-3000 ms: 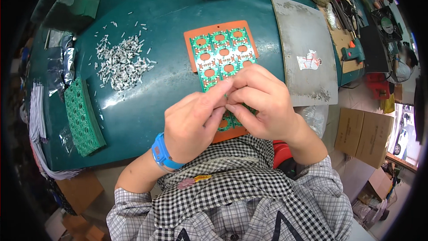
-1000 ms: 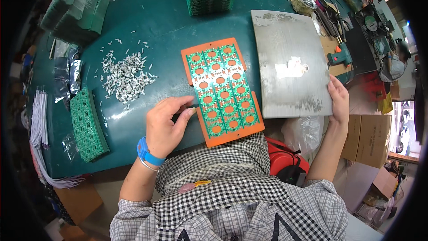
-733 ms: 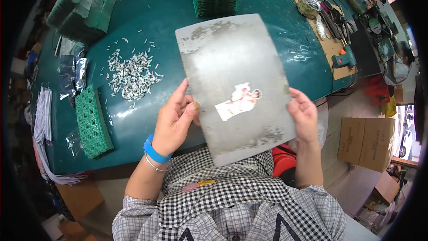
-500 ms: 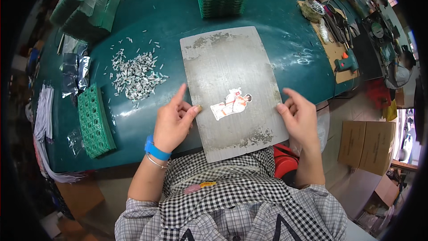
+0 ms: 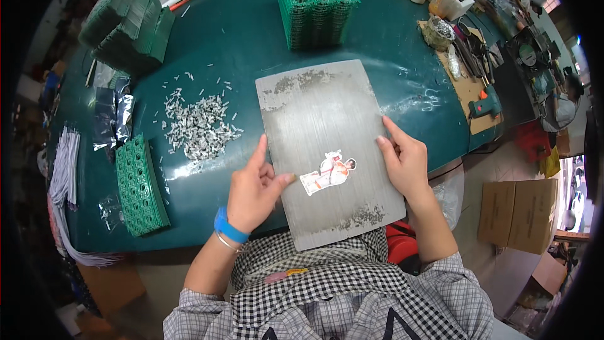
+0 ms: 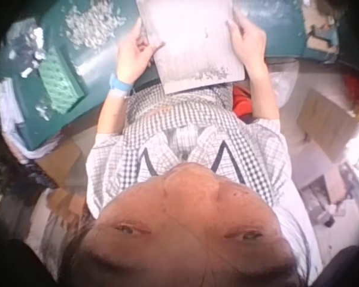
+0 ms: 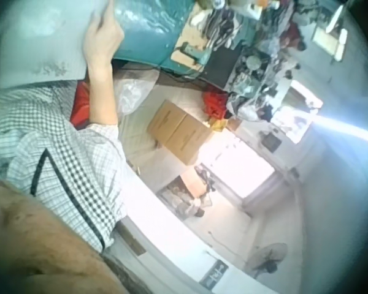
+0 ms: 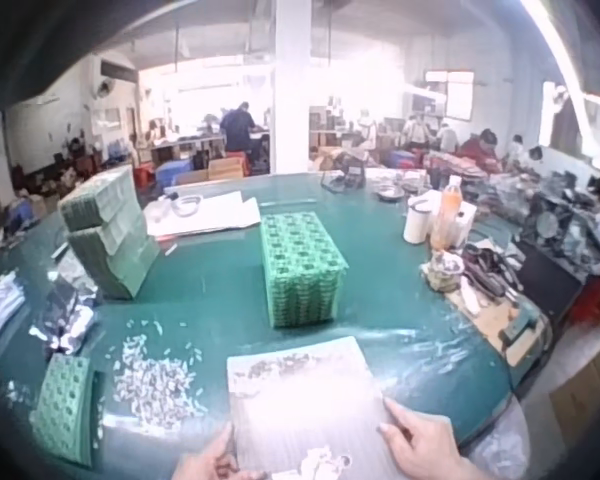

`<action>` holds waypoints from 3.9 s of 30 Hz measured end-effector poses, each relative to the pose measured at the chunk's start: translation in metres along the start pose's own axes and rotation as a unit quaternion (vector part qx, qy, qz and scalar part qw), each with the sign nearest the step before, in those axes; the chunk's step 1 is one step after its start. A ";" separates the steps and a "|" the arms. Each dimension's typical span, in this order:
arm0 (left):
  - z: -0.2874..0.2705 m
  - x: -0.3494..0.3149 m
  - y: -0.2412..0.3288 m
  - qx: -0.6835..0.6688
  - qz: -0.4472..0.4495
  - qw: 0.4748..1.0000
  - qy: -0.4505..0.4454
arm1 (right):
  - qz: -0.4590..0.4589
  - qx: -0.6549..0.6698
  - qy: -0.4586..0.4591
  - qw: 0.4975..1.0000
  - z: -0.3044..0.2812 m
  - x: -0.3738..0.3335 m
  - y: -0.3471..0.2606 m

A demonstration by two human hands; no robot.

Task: The person inserts small metallic components into the circular holes of a green circuit board held within an orange jig. The person repeatedly picks up individual components from a pile on the table and places them into the board's slots. The person occasionally adjusts the board's position and briefly handles a metal plate before resuming the insertion process.

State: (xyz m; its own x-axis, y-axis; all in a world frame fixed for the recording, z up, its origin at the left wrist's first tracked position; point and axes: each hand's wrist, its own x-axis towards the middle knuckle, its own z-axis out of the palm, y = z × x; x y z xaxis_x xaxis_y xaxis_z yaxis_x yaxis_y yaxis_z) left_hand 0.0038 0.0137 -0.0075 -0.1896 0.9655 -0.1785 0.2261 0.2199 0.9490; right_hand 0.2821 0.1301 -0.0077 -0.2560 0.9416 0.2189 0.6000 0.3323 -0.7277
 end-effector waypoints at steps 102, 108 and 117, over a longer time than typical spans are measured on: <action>-0.296 -0.108 -0.101 0.428 -0.159 0.814 0.359 | 0.045 0.206 -0.265 0.941 -0.036 0.117 -0.021; -0.302 -0.115 -0.065 0.404 -0.052 0.789 0.459 | -0.084 0.129 -0.308 0.939 -0.010 0.086 -0.058; -0.101 -0.052 0.016 -0.144 0.047 0.959 0.238 | -0.053 0.362 -0.325 0.872 0.041 0.034 -0.102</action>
State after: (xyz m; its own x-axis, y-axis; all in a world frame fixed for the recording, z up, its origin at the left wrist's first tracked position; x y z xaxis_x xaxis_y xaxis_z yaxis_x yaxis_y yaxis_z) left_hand -0.0791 -0.0468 0.0436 -0.6117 0.7910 -0.0147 0.0040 0.0217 0.9998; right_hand 0.1812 0.1262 0.0472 -0.7976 0.5995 0.0671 -0.0287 0.0735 -0.9969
